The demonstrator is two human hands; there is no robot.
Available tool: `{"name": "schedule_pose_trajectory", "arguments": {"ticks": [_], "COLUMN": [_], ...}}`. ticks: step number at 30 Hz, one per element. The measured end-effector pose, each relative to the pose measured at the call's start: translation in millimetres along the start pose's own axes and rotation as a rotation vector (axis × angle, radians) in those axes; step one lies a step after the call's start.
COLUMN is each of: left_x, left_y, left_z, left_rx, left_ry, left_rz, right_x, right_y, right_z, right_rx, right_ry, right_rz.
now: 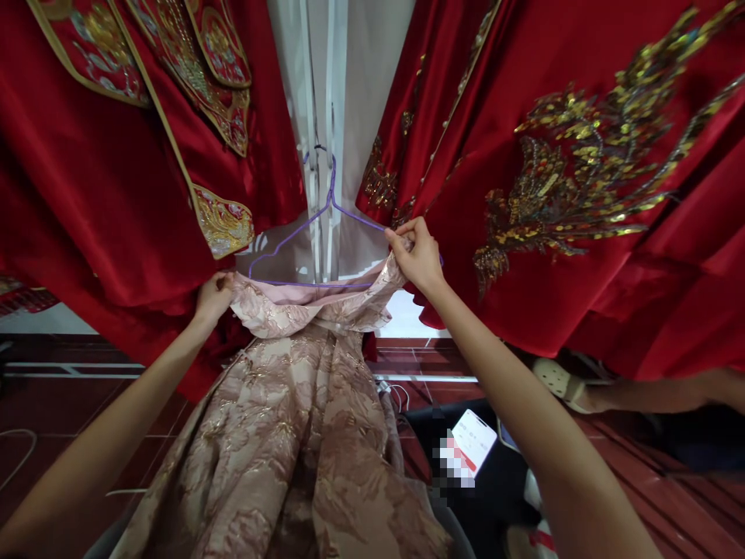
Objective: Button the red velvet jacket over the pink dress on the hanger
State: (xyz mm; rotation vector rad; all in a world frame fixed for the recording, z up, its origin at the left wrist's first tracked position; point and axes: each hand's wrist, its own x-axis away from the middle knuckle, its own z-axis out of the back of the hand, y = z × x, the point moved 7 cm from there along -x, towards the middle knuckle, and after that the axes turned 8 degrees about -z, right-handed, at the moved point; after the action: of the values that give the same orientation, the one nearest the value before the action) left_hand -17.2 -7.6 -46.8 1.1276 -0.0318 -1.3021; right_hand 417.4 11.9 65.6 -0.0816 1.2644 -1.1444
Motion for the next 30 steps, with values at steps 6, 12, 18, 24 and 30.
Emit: {"name": "schedule_pose_trajectory", "arguments": {"ticks": [6,12,18,24,30], "left_x": [6,6,5,7,-16], "left_y": [0,22,83,115,44], "left_z": [1,-1,-10,-2,30], "left_rx": [-0.037,0.308,0.391,0.478,0.855], "left_ry": [0.019,0.073,0.057,-0.070,0.144], "left_rz": [-0.012,-0.156,-0.237,-0.368,-0.016], "right_x": [2,1,-1,-4,-6], "right_y": [-6,-5,-3,5,12], "right_z": [1,1,-2,-6,-11], "right_rx": [0.018,-0.006,-0.053,-0.087,-0.113], "right_ry": [-0.002,-0.011,-0.064,-0.093,-0.102], "right_rz": [0.006,-0.009,-0.010,-0.018,-0.047]}}
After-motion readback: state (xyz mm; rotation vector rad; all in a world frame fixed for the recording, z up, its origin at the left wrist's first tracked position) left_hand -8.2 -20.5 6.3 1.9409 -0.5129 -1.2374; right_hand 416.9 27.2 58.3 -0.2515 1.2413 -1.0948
